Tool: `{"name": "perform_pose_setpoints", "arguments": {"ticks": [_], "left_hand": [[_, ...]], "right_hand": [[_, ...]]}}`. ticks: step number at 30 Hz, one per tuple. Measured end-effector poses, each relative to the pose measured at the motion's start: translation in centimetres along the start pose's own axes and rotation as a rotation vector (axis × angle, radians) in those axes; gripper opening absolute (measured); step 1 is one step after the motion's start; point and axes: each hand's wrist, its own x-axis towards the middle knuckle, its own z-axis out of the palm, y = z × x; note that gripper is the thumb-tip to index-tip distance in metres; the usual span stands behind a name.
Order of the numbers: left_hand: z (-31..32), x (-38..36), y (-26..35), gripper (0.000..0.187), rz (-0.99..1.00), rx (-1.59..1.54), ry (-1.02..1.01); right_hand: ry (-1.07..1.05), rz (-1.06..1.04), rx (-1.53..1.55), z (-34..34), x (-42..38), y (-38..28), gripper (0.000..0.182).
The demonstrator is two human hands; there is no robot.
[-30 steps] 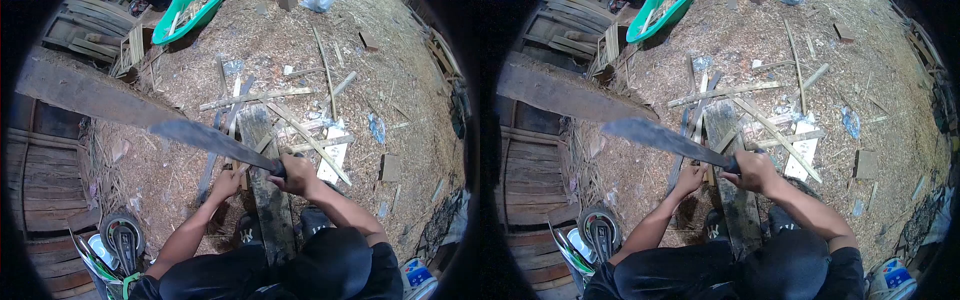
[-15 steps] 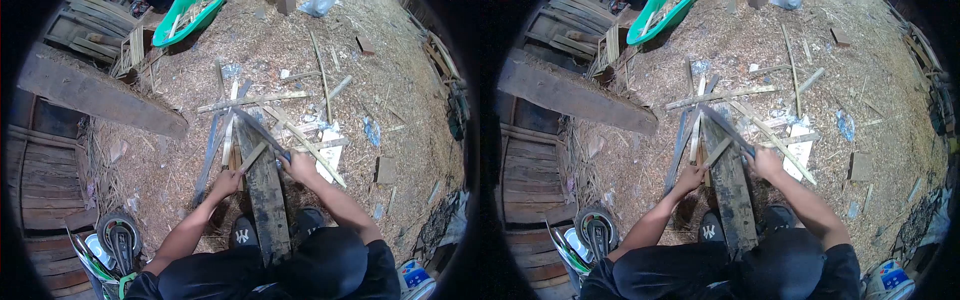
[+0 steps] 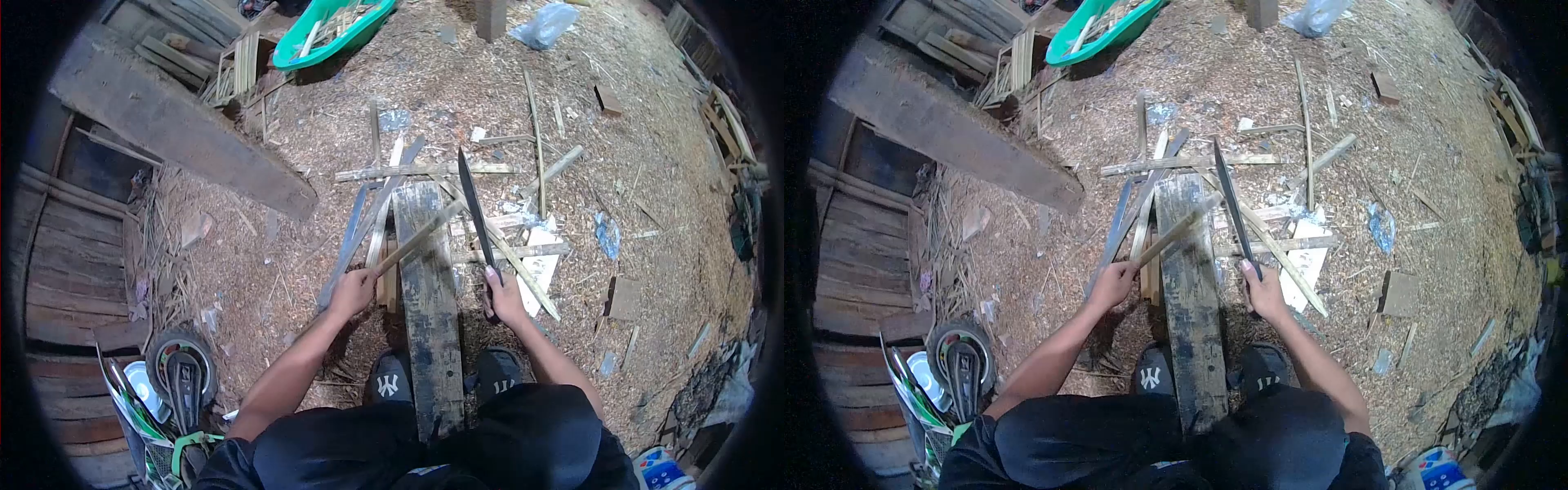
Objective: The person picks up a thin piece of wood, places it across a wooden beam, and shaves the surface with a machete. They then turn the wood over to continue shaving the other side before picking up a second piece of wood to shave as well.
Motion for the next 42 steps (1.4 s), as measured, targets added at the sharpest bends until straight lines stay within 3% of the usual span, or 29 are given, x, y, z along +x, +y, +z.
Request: {"name": "perform_pose_setpoints", "arguments": {"ticks": [3,7,10,17,22,26,29,32,35,36,39,41,42], "left_hand": [[0.4,0.1,-1.4,0.043,0.003,0.114,-0.097],[0.7,-0.2,-1.2,0.043,0.006,0.062,-0.079],[0.7,-0.3,-1.3,0.045,0.039,0.064,-0.072],[0.4,0.0,-1.6,0.042,0.027,0.081,-0.095],[-0.1,0.1,-1.0,0.054,-0.016,0.19,-0.161],[0.2,1.0,-2.1,0.047,-0.072,0.168,-0.265],[0.9,1.1,-2.4,0.047,-0.039,0.258,-0.202],[1.2,1.1,-2.7,0.047,-0.016,0.272,-0.197],[1.2,0.7,-3.1,0.047,0.033,0.249,-0.169],[1.3,0.6,-3.2,0.047,0.074,0.222,-0.144],[1.6,0.7,-3.0,0.049,0.056,0.282,-0.127],[2.1,0.9,-3.6,0.05,0.05,0.281,-0.118],[2.3,0.8,-3.8,0.052,0.055,0.283,-0.113]], "right_hand": [[0.042,-0.004,-0.082,-0.3,-0.1,1.0,0.05],[0.077,0.066,-0.158,0.8,-1.0,1.3,0.047],[0.102,-0.017,-0.363,1.4,-0.6,2.6,0.045],[0.14,0.085,-0.399,2.0,-0.8,3.4,0.047],[0.106,0.042,-0.462,1.9,-0.7,3.4,0.047],[0.092,-0.046,-0.567,2.0,-0.2,3.9,0.045],[0.16,-0.11,-0.595,1.7,0.1,5.4,0.046],[0.154,0.028,-0.607,2.6,-0.8,0.2,0.046],[0.153,-0.307,-0.474,3.1,-1.1,-4.1,0.04],[0.111,-0.353,-0.302,4.0,-1.7,-6.4,0.04],[0.108,-0.673,-0.122,6.1,-2.4,-9.6,0.052],[0.106,-0.583,-0.097,4.1,-1.3,-4.7,0.056],[0.118,-0.443,-0.421,3.6,-0.2,-1.2,0.056]]}}
